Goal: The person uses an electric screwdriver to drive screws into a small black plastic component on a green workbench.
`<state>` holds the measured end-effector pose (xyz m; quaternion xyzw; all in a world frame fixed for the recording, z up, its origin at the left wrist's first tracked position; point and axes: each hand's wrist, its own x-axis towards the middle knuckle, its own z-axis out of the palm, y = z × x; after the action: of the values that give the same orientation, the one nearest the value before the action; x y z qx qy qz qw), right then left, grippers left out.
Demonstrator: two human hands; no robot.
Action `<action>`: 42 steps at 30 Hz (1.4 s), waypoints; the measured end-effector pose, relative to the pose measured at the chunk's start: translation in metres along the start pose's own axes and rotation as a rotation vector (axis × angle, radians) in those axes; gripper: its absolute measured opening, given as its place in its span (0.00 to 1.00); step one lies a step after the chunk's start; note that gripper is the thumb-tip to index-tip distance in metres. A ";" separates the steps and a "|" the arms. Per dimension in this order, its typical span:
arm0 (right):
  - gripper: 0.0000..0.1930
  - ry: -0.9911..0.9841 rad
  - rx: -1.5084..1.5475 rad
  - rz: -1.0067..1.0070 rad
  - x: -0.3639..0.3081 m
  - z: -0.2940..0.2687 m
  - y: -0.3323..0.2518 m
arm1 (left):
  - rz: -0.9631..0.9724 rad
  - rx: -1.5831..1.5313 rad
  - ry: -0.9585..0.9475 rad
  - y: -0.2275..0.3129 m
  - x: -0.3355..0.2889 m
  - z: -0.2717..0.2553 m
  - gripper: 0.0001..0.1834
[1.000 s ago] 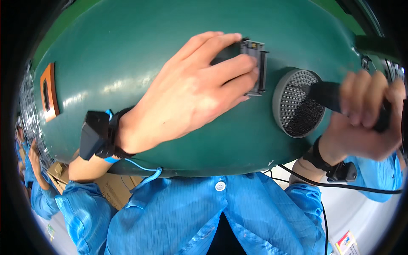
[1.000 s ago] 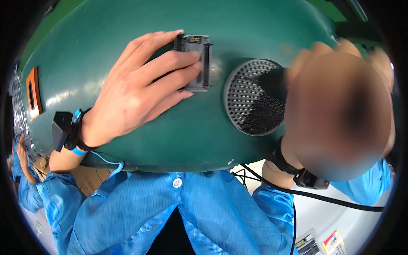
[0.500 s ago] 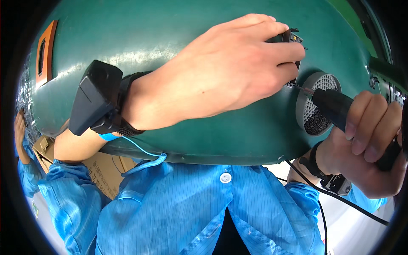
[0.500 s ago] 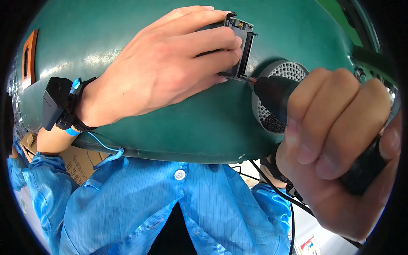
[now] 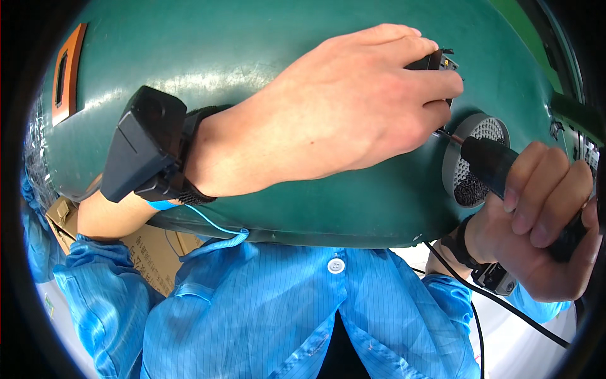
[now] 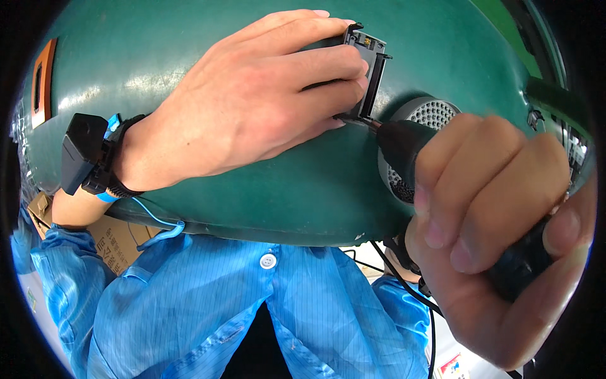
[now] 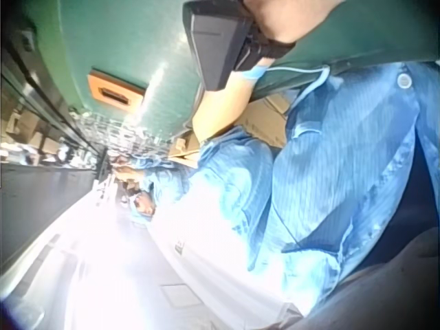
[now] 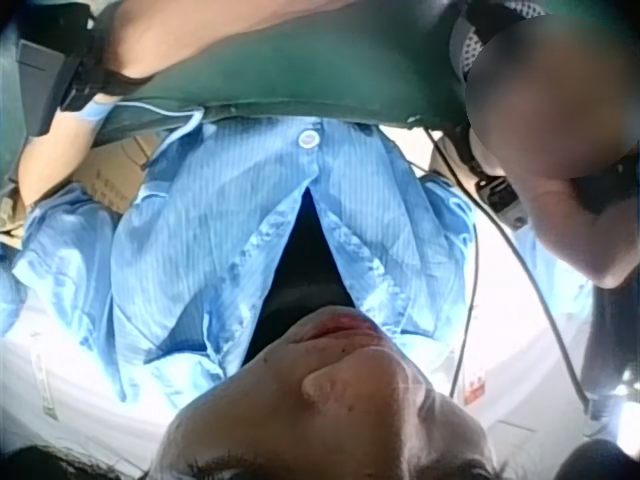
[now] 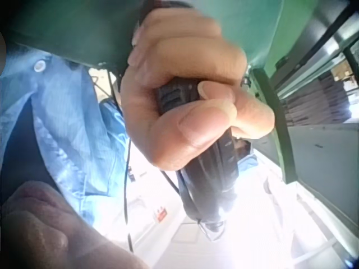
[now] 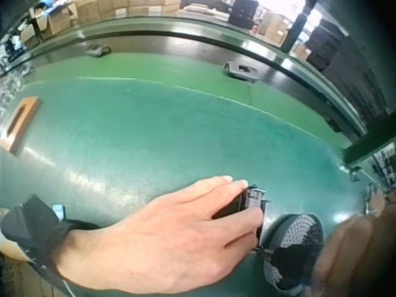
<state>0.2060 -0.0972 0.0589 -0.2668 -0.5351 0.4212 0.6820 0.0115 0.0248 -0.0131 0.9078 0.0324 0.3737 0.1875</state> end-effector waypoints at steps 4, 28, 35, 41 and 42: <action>0.08 -0.003 0.008 -0.001 -0.001 0.000 0.000 | 0.008 0.037 0.012 0.001 0.001 -0.003 0.04; 0.08 0.008 -0.030 0.024 -0.005 0.000 0.007 | 0.065 0.152 0.044 -0.008 -0.008 0.028 0.04; 0.08 0.122 -0.139 0.009 -0.004 -0.023 -0.030 | -0.072 -0.057 -0.358 0.001 0.011 -0.003 0.25; 0.07 0.157 -0.185 -0.010 -0.013 -0.028 -0.042 | -0.075 -0.052 -0.319 0.007 0.013 -0.004 0.23; 0.07 0.161 -0.187 -0.007 -0.015 -0.027 -0.041 | -0.084 -0.049 -0.315 0.008 0.012 -0.003 0.24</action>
<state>0.2427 -0.1282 0.0772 -0.3604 -0.5164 0.3444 0.6963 0.0179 0.0208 -0.0004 0.9482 0.0314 0.2190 0.2278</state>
